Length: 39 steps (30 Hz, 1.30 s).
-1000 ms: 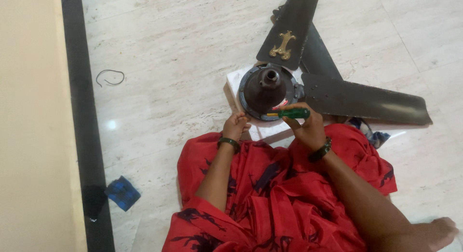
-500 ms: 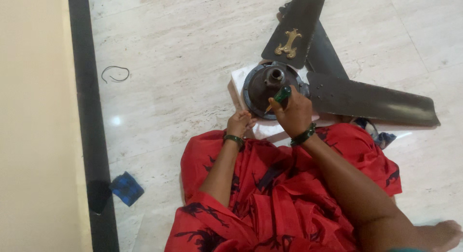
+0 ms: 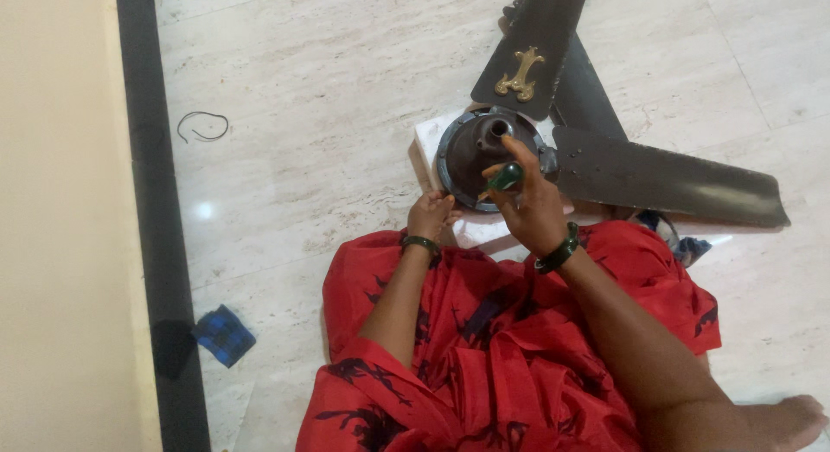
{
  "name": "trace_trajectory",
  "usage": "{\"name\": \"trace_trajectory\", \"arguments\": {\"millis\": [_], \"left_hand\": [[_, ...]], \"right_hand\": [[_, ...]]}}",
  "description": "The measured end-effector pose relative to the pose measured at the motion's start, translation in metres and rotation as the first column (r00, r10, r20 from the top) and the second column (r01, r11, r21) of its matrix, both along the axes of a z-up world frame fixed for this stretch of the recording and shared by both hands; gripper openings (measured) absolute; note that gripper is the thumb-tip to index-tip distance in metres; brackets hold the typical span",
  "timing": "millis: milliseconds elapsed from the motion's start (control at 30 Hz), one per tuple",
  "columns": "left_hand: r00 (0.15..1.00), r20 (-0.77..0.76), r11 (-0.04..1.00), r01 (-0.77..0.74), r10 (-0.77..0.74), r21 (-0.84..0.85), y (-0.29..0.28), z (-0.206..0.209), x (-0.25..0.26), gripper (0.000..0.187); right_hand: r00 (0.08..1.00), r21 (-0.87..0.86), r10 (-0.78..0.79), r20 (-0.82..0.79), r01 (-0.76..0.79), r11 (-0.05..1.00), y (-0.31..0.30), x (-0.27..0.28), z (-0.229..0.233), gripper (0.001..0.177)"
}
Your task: The person sits on the floor and uses a screwdriver to attach a ceiling fan blade to the fan motor housing. They align the blade, insert screws, and tighten them to secure the blade in place.
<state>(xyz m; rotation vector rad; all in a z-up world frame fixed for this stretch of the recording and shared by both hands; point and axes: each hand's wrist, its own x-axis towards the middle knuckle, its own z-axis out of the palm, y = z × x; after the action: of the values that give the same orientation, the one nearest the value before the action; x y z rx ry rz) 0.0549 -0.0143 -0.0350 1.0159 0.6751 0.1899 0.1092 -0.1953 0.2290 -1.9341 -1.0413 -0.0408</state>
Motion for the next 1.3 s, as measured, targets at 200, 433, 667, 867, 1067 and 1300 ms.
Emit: {"name": "trace_trajectory", "arguments": {"millis": [200,433,667,867,1067,1300], "left_hand": [[0.999,-0.028,1.0,0.017,-0.016,0.014,0.002,-0.002,0.003,0.049],[0.999,-0.018,0.998,0.033,-0.032,0.057,0.003,-0.011,0.003,0.046],[0.999,0.039,0.999,0.028,-0.028,-0.021,0.004,-0.019,0.006,0.038],[0.999,-0.043,0.999,0.03,-0.028,0.037,0.003,-0.017,0.007,0.035],[0.999,0.041,1.0,0.004,-0.004,0.015,0.002,-0.027,0.005,0.033],[1.0,0.004,1.0,-0.019,0.019,-0.011,0.003,-0.029,0.006,0.034]], "right_hand": [[0.994,0.022,0.002,0.111,-0.004,1.0,0.003,0.0,-0.003,0.071],[0.994,0.065,0.073,0.085,-0.078,0.995,0.007,0.002,-0.004,0.062],[0.993,0.111,0.106,-0.044,-0.101,0.989,0.009,0.005,-0.004,0.058],[0.998,0.087,0.058,-0.005,-0.057,0.995,0.012,0.01,-0.004,0.06],[0.994,0.023,-0.081,0.076,0.08,0.997,0.028,0.006,-0.002,0.061],[0.971,0.037,-0.232,0.065,0.23,0.973,0.037,-0.006,0.003,0.058]]}}
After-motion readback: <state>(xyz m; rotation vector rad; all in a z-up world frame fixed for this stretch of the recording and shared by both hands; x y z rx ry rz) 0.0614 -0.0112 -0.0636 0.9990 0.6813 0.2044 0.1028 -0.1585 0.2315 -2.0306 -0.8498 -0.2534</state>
